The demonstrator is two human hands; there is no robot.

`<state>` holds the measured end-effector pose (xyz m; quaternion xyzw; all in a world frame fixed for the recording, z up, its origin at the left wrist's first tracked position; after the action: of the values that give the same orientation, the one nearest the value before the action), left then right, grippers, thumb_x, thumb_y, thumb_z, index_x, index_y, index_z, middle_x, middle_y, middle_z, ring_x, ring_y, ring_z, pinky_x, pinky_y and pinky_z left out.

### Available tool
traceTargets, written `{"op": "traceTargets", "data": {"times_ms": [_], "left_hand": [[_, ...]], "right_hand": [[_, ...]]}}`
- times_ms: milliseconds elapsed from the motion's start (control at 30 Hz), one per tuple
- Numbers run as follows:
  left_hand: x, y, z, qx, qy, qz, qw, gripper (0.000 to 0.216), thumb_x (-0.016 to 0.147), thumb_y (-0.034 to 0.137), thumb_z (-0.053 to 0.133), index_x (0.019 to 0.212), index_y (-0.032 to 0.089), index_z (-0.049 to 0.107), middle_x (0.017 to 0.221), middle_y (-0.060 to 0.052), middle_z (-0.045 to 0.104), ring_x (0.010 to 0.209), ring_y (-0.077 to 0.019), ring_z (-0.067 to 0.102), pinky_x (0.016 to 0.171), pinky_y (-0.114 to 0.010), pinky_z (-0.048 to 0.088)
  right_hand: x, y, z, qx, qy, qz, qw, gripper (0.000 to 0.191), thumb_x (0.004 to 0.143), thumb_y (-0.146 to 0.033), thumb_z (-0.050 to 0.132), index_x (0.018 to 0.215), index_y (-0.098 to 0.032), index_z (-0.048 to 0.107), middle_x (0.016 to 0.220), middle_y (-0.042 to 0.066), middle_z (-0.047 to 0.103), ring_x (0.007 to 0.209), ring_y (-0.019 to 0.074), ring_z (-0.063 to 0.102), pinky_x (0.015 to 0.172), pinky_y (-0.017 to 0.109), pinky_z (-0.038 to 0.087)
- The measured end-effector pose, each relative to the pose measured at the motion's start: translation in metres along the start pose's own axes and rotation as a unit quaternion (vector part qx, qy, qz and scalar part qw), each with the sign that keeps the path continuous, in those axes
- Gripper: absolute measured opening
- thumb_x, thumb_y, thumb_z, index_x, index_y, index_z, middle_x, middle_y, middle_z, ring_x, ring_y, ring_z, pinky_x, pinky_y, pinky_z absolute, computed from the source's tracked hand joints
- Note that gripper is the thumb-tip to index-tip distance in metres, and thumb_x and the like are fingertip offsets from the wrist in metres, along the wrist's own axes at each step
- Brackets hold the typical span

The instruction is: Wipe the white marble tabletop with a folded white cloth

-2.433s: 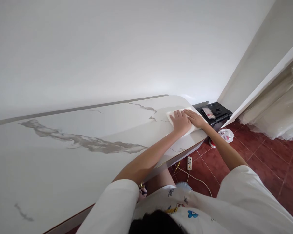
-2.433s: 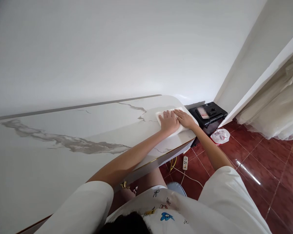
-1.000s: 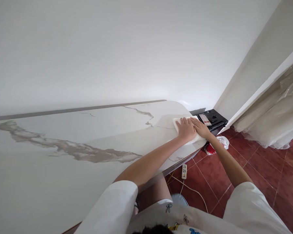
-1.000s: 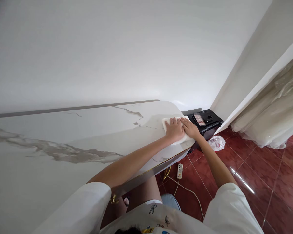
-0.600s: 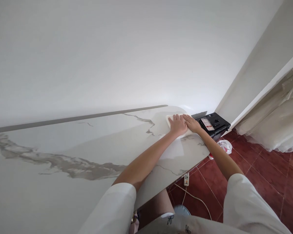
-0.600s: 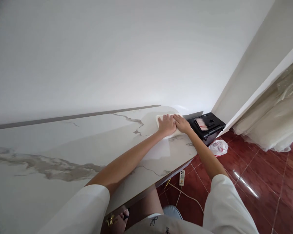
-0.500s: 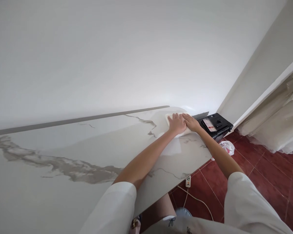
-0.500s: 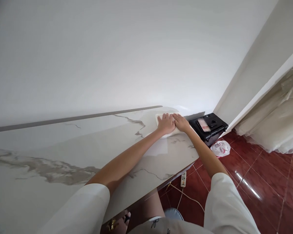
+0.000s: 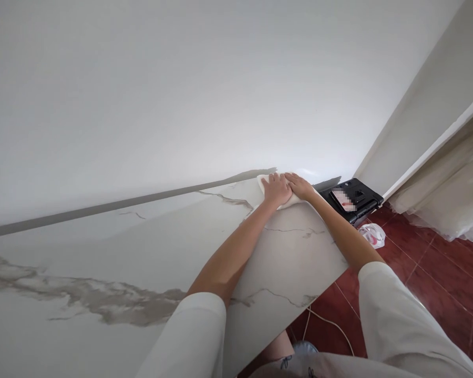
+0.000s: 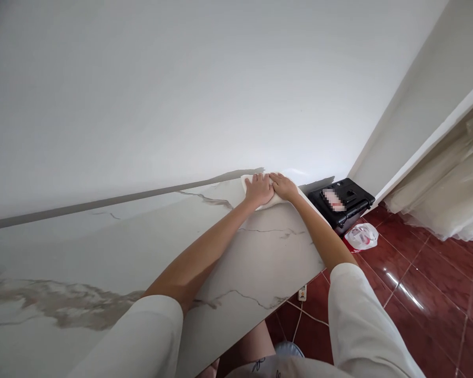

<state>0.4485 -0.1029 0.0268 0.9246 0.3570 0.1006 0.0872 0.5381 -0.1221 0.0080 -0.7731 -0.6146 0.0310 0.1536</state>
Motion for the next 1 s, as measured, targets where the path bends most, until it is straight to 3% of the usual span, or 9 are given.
{"op": "traceTargets", "data": {"times_ms": [133, 667, 1000], "left_hand": [[0.01, -0.007, 0.001, 0.002, 0.002, -0.001, 1.0, 0.059, 0.097, 0.032, 0.019, 0.151, 0.011, 0.034, 0.158, -0.017, 0.034, 0.147, -0.0324, 0.026, 0.117, -0.058, 0.02], [0.018, -0.007, -0.003, -0.001, 0.025, -0.024, 0.999, 0.057, 0.097, 0.03, 0.021, 0.148, 0.011, 0.037, 0.155, -0.018, 0.038, 0.145, -0.0324, 0.028, 0.118, -0.056, 0.019], [0.028, 0.009, 0.002, -0.008, 0.015, -0.028, 0.999, 0.058, 0.098, 0.033, 0.022, 0.148, 0.01, 0.037, 0.157, -0.018, 0.035, 0.147, -0.0332, 0.026, 0.118, -0.056, 0.018]], "right_hand": [[0.008, -0.002, -0.003, 0.011, 0.002, 0.01, 1.0, 0.058, 0.094, -0.021, 0.027, 0.15, -0.022, 0.042, 0.157, -0.004, 0.039, 0.148, 0.0205, 0.029, 0.125, 0.043, 0.023], [0.015, 0.0, -0.005, 0.034, -0.019, 0.007, 0.999, 0.06, 0.094, -0.022, 0.023, 0.152, -0.02, 0.039, 0.159, -0.003, 0.035, 0.15, 0.0232, 0.025, 0.125, 0.047, 0.022], [0.022, 0.031, -0.004, 0.059, -0.015, 0.015, 0.998, 0.058, 0.096, -0.025, 0.024, 0.152, -0.019, 0.039, 0.16, -0.001, 0.033, 0.15, 0.0224, 0.024, 0.124, 0.045, 0.022]]}}
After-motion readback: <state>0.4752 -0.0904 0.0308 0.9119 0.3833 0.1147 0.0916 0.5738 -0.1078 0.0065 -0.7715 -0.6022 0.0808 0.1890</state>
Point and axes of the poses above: each hand's wrist, its own x-axis towards the middle knuckle, its own z-axis out of the palm, y = z × x, the point moved 9 cm from there along x, towards the middle knuckle
